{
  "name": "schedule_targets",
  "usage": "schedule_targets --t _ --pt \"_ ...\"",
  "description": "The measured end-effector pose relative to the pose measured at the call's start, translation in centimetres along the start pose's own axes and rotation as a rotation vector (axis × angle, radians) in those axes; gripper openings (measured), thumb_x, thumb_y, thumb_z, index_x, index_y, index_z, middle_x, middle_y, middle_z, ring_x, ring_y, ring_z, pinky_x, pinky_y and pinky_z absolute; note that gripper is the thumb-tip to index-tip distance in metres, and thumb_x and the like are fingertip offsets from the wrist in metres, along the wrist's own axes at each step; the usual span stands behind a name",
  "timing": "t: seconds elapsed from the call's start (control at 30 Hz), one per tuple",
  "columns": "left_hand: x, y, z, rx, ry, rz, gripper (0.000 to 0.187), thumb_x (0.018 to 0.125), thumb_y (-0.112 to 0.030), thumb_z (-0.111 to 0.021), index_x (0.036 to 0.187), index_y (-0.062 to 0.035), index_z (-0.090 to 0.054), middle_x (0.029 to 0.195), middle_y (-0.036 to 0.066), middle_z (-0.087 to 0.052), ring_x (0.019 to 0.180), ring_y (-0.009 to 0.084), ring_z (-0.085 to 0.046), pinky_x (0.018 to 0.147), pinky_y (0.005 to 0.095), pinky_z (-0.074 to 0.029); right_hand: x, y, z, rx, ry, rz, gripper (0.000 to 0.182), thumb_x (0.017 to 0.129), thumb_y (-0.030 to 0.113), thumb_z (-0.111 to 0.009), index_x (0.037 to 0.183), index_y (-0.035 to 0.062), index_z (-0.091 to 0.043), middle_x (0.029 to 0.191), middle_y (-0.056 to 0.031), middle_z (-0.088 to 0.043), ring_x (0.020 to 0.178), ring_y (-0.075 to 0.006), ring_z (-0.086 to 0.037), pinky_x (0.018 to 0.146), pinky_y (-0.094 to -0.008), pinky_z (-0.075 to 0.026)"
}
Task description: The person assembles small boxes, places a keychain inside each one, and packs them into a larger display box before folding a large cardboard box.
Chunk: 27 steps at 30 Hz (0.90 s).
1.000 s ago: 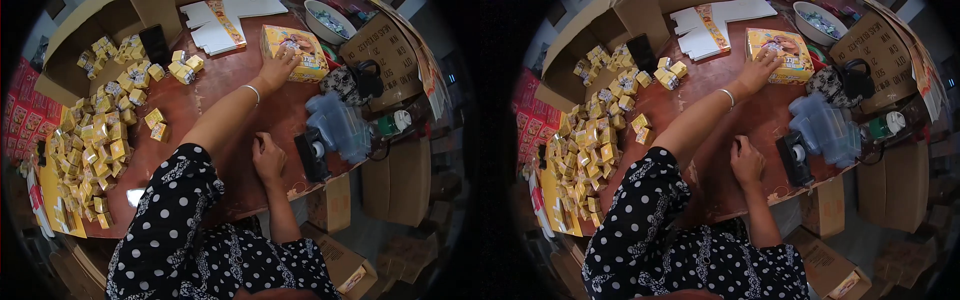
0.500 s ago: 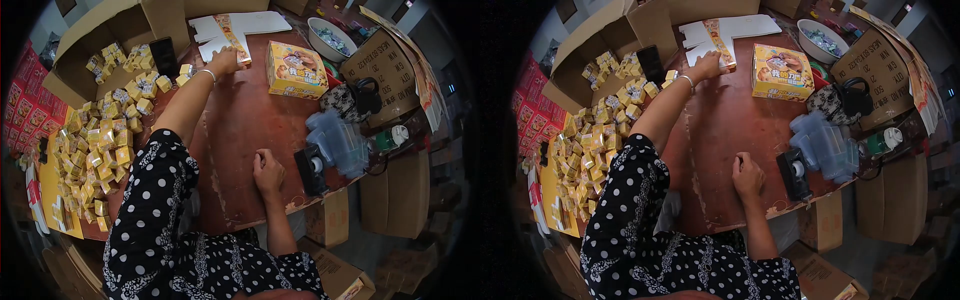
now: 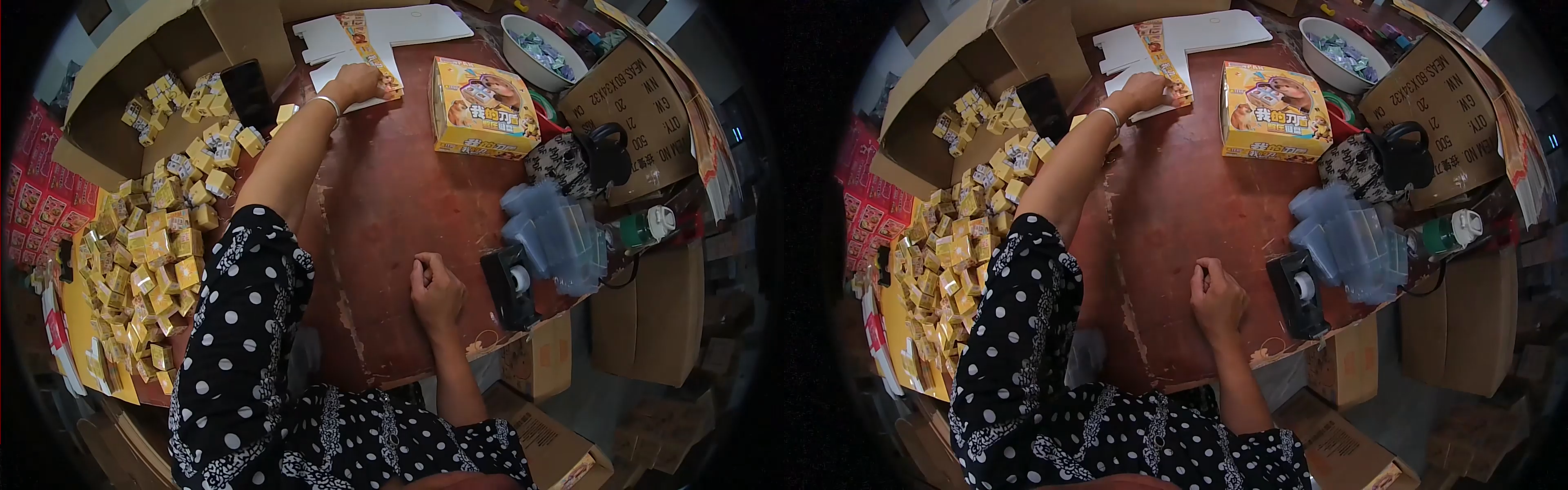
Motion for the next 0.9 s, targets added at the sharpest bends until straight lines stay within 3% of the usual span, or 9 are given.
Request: schedule_targets --t 0.1,0.2,0.33,0.5,0.6,0.67,0.73,0.8,0.9 --pt "0.5 0.7 1.0 -0.014 -0.041 -0.064 0.036 0.092 -0.040 -0.064 0.102 -0.0067 -0.074 0.104 0.019 -0.074 0.098 0.0350 -0.072 0.081 0.0486 -0.056 0.0 0.0 0.1 0.008 -0.006 0.004 0.009 0.090 0.015 -0.069 0.099 0.0119 -0.069 0.063 -0.0070 -0.059 0.058 -0.0268 -0.062 0.055 -0.0395 -0.046" --pt "-1.1 2.2 9.3 0.123 -0.537 -0.039 0.014 0.091 -0.017 -0.056 0.096 -0.0081 -0.066 0.090 0.016 -0.074 0.082 0.0372 -0.072 0.069 0.0493 -0.057 0.1 0.0 0.3 0.028 -0.012 0.012 0.009 0.090 0.015 -0.069 0.099 0.0123 -0.069 0.063 -0.0072 -0.059 0.059 -0.0278 -0.063 0.055 -0.0407 -0.046" --pt "-6.9 3.9 24.5 0.142 -0.993 -0.004 0.025 0.103 -0.028 -0.048 0.105 -0.0131 -0.067 0.089 0.016 -0.073 0.079 0.0380 -0.070 0.067 0.0505 -0.056 0.0 0.2 0.4 0.014 0.015 -0.001 0.008 0.092 0.015 -0.067 0.098 0.0112 -0.068 0.067 -0.0101 -0.063 0.063 -0.0304 -0.066 0.058 -0.0427 -0.049" --pt "-19.9 1.0 39.2 0.190 -1.159 -0.060 0.020 0.101 -0.026 -0.059 0.110 -0.0113 -0.070 0.091 0.018 -0.071 0.074 0.0359 -0.070 0.062 0.0419 -0.055 -0.4 0.7 1.0 0.018 0.008 0.044 0.008 0.093 0.013 -0.065 0.100 0.0093 -0.068 0.070 -0.0129 -0.066 0.067 -0.0334 -0.068 0.061 -0.0430 -0.052" --pt "-29.5 -1.8 44.8 0.112 -1.290 -0.212 0.020 0.100 -0.024 -0.063 0.112 -0.0102 -0.071 0.090 0.018 -0.071 0.072 0.0350 -0.069 0.061 0.0388 -0.053 -0.6 1.8 2.4 0.416 -0.014 -0.007 0.013 0.092 0.009 -0.068 0.104 0.0068 -0.069 0.071 -0.0126 -0.067 0.066 -0.0323 -0.068 0.062 -0.0431 -0.053" --pt "-35.1 -4.3 47.0 0.087 -1.295 -0.290 0.020 0.099 -0.022 -0.065 0.113 -0.0094 -0.071 0.089 0.018 -0.070 0.071 0.0338 -0.068 0.060 0.0372 -0.052 -2.7 13.0 10.9 0.300 -0.295 0.500 0.017 0.089 -0.004 -0.067 0.105 -0.0016 -0.070 0.081 -0.0123 -0.069 0.069 -0.0265 -0.066 0.068 -0.0387 -0.054" --pt "-39.6 -6.5 47.9 0.038 -1.222 -0.364 0.021 0.098 -0.020 -0.068 0.115 -0.0086 -0.072 0.088 0.018 -0.070 0.069 0.0326 -0.068 0.060 0.0355 -0.051 -4.9 22.8 19.7 0.126 -0.480 0.870 0.038 0.082 -0.007 -0.070 0.120 -0.0030 -0.065 0.110 -0.0177 -0.068 0.102 -0.0355 -0.065 0.090 -0.0419 -0.051" --pt "-43.3 -8.8 49.5 0.093 -1.125 -0.357 0.021 0.099 -0.016 -0.066 0.118 -0.0065 -0.070 0.091 0.016 -0.072 0.075 0.0260 -0.070 0.067 0.0313 -0.053 -6.2 29.0 26.0 0.043 -0.695 0.907 0.052 0.081 -0.004 -0.074 0.131 -0.0032 -0.058 0.120 -0.0162 -0.067 0.111 -0.0330 -0.063 0.100 -0.0419 -0.048" --pt "-47.1 -9.2 48.5 0.041 -1.088 -0.373 0.022 0.100 -0.015 -0.064 0.119 -0.0052 -0.069 0.093 0.015 -0.073 0.079 0.0227 -0.072 0.071 0.0297 -0.054 -4.8 34.8 28.9 0.041 -0.555 0.939 0.060 0.083 0.014 -0.080 0.137 0.0013 -0.056 0.125 -0.0162 -0.064 0.114 -0.0328 -0.061 0.096 -0.0420 -0.049"
Point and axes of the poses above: each hand's wrist, its own x-axis towards the middle knuckle, its own z-axis out of the back of the hand, y = z × x, the point moved 9 cm from there along x, towards the middle knuckle
